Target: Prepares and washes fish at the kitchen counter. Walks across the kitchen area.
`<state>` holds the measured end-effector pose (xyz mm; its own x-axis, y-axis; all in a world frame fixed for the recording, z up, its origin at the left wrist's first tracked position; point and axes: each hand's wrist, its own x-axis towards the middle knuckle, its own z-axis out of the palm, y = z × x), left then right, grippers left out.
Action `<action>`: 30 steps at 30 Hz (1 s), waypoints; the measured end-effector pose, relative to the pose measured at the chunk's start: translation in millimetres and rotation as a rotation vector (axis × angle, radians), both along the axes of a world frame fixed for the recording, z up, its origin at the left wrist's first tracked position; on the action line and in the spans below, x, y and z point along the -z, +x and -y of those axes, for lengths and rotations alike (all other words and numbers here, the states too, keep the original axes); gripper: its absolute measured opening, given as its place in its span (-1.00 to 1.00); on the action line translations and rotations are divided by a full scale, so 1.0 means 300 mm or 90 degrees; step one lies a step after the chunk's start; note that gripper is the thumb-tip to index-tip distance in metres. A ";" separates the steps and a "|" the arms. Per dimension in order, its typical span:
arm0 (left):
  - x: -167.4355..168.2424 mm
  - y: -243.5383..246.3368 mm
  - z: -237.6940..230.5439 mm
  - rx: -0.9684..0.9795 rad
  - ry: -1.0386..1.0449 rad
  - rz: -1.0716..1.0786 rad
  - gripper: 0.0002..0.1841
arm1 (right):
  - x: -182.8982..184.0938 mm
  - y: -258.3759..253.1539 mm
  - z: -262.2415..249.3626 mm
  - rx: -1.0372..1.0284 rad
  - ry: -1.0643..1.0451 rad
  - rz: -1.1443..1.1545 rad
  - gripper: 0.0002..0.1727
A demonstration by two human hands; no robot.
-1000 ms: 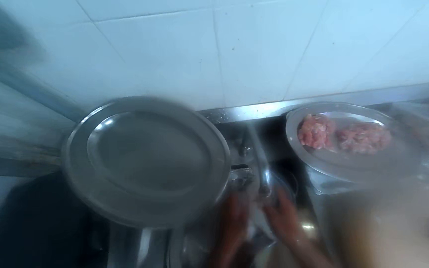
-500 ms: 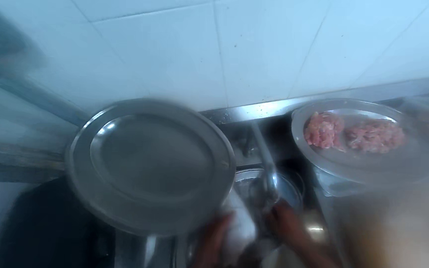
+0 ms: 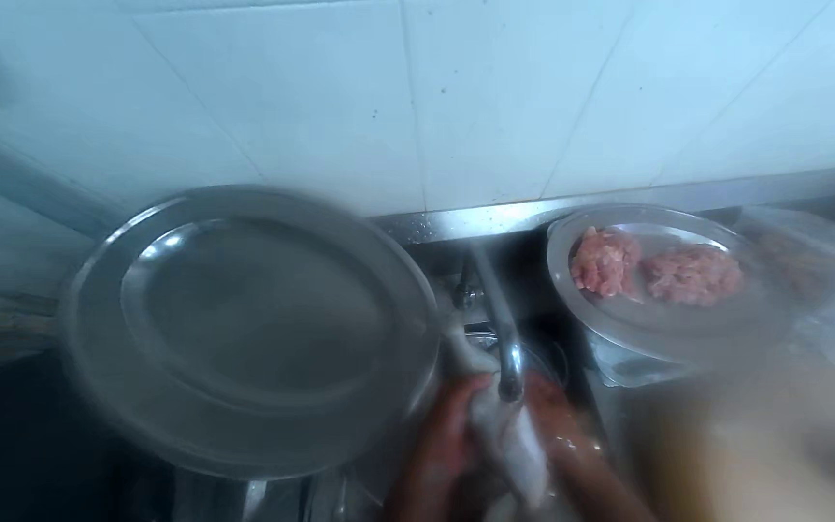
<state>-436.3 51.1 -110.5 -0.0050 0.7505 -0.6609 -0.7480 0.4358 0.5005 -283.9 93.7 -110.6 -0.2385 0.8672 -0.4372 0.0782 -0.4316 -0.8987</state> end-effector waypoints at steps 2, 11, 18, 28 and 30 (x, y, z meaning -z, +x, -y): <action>0.015 -0.021 -0.005 0.031 -0.003 -0.068 -0.57 | 0.036 0.005 -0.001 -0.012 0.043 0.002 -0.70; 0.020 -0.020 0.005 0.021 0.011 -0.354 -0.62 | 0.044 0.015 0.075 -0.100 0.091 0.020 -0.39; 0.103 -0.002 -0.016 -0.097 -0.082 -0.550 -0.42 | 0.018 -0.044 0.145 -0.154 0.119 0.126 -0.36; 0.083 -0.041 0.082 -0.087 -0.063 -0.077 -0.57 | 0.087 0.023 0.235 -0.322 0.716 0.392 -0.65; 0.102 -0.041 0.083 -0.092 -0.046 -0.074 -0.53 | 0.098 0.046 0.218 -0.311 0.691 0.400 -0.57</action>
